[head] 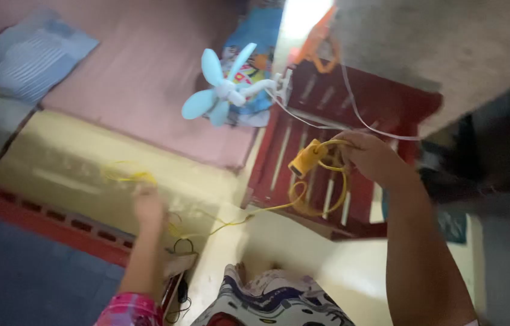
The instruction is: Cleaning the filter and reassembling a handheld vacuum cleaner, followed by organizing electrical cords.
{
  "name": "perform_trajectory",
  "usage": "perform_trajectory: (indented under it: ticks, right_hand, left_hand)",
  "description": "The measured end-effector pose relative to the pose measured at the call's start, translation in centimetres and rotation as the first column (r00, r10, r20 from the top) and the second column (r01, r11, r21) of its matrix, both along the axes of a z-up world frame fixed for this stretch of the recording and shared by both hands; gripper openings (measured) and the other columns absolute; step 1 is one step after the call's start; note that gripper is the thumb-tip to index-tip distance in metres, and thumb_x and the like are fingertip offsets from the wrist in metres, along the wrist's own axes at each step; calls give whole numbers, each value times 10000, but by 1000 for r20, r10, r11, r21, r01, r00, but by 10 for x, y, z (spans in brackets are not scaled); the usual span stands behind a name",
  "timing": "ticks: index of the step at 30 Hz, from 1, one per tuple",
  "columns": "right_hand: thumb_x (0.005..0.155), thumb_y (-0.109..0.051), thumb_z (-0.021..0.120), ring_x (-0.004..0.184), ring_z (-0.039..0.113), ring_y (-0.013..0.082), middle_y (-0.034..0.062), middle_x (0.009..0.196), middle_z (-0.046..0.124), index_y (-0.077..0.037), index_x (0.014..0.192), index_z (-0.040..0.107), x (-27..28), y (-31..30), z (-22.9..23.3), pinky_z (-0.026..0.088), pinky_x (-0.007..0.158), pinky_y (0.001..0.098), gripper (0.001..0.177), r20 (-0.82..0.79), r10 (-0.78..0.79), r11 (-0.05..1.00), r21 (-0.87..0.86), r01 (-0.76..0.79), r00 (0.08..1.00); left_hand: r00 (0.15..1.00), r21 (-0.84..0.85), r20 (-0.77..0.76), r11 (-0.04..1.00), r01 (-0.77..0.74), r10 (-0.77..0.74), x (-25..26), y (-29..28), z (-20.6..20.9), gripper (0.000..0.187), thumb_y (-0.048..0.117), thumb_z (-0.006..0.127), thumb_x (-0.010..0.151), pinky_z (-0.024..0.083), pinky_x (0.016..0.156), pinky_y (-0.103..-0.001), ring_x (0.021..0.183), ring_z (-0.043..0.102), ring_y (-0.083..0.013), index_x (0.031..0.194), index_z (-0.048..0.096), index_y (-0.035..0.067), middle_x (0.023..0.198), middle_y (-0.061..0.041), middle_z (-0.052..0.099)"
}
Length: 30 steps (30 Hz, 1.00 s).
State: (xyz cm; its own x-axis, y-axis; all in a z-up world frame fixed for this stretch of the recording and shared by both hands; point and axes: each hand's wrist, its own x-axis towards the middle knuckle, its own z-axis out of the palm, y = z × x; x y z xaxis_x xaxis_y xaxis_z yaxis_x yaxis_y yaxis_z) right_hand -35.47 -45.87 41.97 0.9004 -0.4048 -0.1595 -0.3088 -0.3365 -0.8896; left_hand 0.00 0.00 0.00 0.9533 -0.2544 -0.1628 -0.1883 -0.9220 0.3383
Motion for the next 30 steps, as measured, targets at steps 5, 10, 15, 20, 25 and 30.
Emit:
perform_trajectory:
  ticks: [5,10,15,20,25,30]
  right_hand:
    - [955,-154,642,698,596,132,36,808,694,-47,1082,764,85,42,54,495,633,307,206,-227,80,965,-228,-133,971]
    - [947,-183,673,743,607,71,20,812,698,-41,1077,761,134,19,20,516,678,272,212,-52,342,919,-191,-345,938]
    - [939,-200,641,685,574,81,16,790,667,-104,1175,776,170,34,54,534,649,293,288,-173,321,930,-129,-344,931]
    - [974,-193,654,733,656,96,21,825,716,-76,1183,751,182,21,47,546,683,283,259,-76,522,824,-210,-525,850]
    - [1004,-124,669,958,677,98,4,1061,724,-4,1244,675,190,34,21,557,804,272,268,271,651,748,-64,-661,709]
    - [904,-130,727,553,572,102,27,731,610,-90,920,631,169,28,-68,488,499,293,105,-267,546,826,329,-457,794]
  left_hand:
    - [899,-332,-435,937,-103,-55,-102,-75,141,408,343,517,977,553,782,-462,835,697,-348,1184,693,39,1027,-232,717]
    - [614,-452,-751,868,-208,-244,-162,-140,222,361,314,632,942,560,546,-392,654,668,-269,1058,725,-15,863,-204,726]
    - [698,-558,-547,823,107,-462,-180,-192,248,823,494,736,907,522,1017,-391,1198,648,-278,1457,428,-34,1313,-238,635]
    - [597,-892,-451,354,-280,-663,-171,-230,324,893,662,436,947,371,1180,-400,1432,474,-223,1634,234,130,1561,-137,475]
    - [624,-632,-507,-236,-738,-595,-127,-265,361,855,746,286,1019,425,1031,-477,1282,542,-239,1523,430,70,1473,-122,536]
    - [800,-594,-514,-543,-593,-311,-45,-249,388,340,420,447,1046,584,697,-401,789,639,-208,1194,540,128,1027,-62,675]
